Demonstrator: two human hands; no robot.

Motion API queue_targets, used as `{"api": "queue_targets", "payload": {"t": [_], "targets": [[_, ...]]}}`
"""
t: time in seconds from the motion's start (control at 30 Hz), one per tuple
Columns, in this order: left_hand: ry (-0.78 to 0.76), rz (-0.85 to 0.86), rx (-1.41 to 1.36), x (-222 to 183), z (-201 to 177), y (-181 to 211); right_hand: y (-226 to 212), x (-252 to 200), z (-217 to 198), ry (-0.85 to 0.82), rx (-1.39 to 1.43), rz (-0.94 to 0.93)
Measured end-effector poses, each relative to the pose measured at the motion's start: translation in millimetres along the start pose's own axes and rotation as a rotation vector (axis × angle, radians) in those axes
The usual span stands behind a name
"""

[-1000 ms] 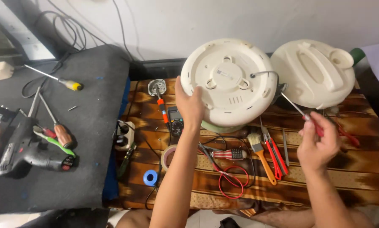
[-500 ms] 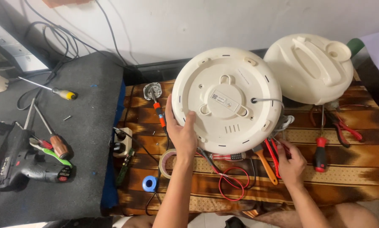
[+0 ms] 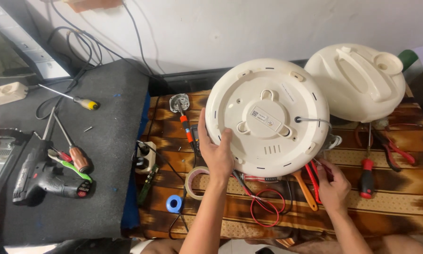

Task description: Disassembling and cleaning a rice cooker using a screwdriver and brush

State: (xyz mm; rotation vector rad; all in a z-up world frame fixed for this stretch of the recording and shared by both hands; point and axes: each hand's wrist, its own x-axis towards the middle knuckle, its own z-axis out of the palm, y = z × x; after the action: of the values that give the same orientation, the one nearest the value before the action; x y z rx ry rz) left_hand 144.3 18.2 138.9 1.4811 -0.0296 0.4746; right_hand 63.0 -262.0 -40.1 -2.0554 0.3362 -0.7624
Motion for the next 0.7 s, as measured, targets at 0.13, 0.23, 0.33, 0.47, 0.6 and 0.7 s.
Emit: {"api": "queue_targets", "payload": {"t": [0.13,0.23,0.33,0.47,0.6,0.7], "targets": [[0.021,0.018,0.039,1.8,0.2,-1.9,0.8,1.1,0.2,-0.010,0.016,-0.013],[0.024,0.030,0.055,2.9,-0.3,-2.0,2.9,1.0,0.7,-0.007,0.001,-0.013],[0.019,0.042,0.054,3.1,-0.6,-2.8,0.1,0.1,0.4,0.000,-0.011,-0.032],[0.025,0.045,0.057,3.1,-0.3,-5.4,4.2,-0.2,1.3,0.008,-0.022,-0.054],[0.030,0.039,0.083,3.2,-1.2,-4.0,6.5,0.1,1.5,-0.003,0.017,0.011],[0.028,0.016,0.076,3.5,-2.1,-2.3,5.6,0.4,1.5,-0.004,-0.004,0.013]]}}
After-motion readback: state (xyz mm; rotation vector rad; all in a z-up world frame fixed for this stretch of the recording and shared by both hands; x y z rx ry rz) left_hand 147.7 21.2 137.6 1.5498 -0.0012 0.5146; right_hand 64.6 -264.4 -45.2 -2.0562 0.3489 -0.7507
